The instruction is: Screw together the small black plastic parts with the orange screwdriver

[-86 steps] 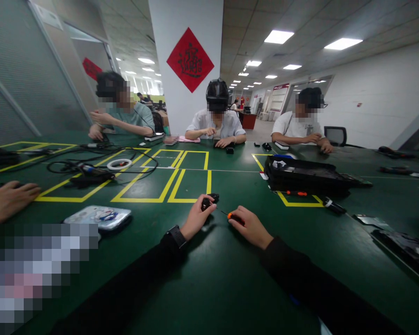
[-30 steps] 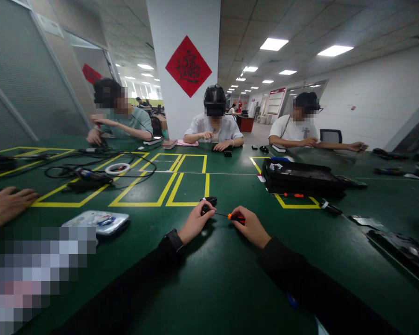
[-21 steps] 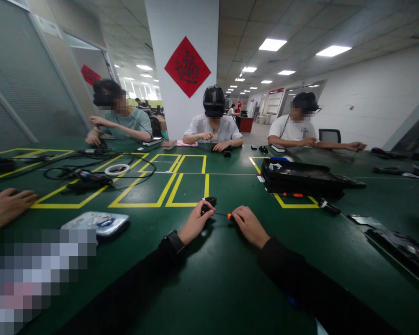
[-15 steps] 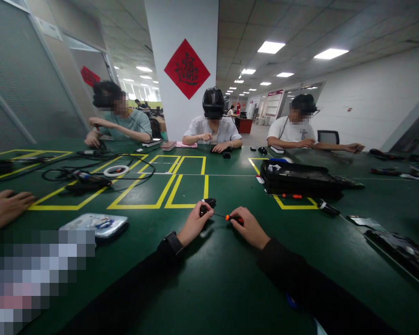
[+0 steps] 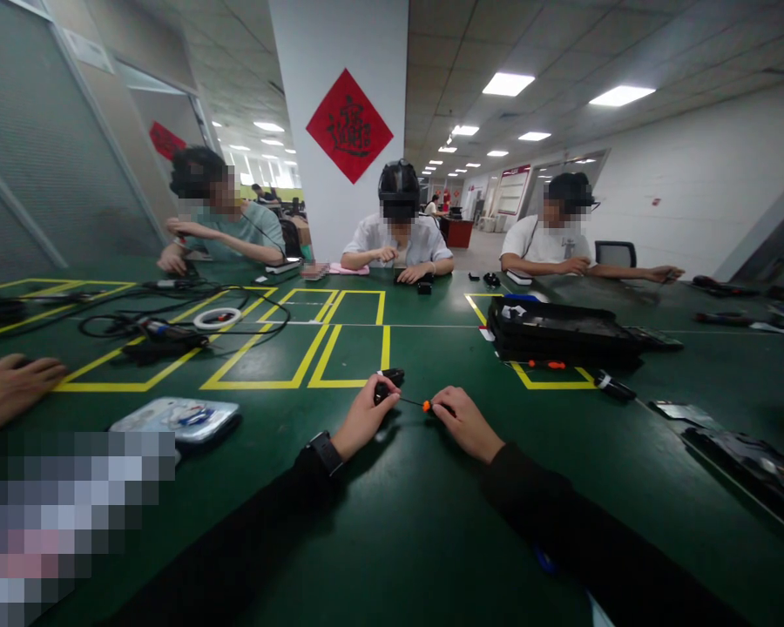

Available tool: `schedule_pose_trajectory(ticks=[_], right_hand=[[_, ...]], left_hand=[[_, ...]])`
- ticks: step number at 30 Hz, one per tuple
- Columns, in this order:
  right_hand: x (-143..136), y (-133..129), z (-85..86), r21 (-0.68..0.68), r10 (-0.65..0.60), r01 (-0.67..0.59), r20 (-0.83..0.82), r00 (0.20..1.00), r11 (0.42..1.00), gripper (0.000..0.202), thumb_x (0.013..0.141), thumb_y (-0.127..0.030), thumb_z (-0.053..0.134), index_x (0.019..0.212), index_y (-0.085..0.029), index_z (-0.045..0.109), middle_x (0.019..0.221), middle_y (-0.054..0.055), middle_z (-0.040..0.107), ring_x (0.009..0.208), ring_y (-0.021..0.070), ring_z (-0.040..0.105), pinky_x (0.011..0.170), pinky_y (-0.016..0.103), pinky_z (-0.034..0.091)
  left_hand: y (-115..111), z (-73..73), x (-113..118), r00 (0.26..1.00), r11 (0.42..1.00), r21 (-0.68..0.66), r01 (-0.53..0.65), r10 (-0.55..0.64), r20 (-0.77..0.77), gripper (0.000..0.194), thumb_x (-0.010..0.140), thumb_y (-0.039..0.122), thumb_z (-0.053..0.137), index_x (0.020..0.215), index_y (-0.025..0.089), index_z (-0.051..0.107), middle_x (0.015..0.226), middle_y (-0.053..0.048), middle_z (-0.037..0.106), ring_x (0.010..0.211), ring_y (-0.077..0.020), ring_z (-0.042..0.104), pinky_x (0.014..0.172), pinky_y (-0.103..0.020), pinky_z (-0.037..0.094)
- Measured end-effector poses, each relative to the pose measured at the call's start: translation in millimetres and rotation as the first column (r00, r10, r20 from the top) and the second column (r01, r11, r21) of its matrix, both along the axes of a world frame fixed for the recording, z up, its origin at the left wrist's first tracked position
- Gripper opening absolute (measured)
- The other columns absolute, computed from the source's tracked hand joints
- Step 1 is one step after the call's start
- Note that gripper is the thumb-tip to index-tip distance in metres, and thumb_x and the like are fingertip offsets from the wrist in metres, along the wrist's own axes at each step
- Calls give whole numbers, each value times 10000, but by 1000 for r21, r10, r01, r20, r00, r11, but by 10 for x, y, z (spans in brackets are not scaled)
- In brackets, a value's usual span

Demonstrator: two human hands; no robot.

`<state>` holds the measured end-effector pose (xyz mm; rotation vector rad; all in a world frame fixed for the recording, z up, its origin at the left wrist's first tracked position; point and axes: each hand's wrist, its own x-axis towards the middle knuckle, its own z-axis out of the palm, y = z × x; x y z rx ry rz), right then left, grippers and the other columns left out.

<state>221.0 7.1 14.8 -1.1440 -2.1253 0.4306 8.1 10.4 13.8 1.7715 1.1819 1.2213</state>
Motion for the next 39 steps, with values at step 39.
schedule_pose_trajectory(ticks=[39], right_hand=[[1,-14,-6,4,-37,37,-23,999,999,185,872,-224,420,894,-179,598,901,55,575,903,177,476,838,337,363]], left_hand=[[-8,15,2,1000,1000,3,-2,2,-1,140,770,289,517,876,197,518,917,-17,600,870,-171,551,825,-308,406]])
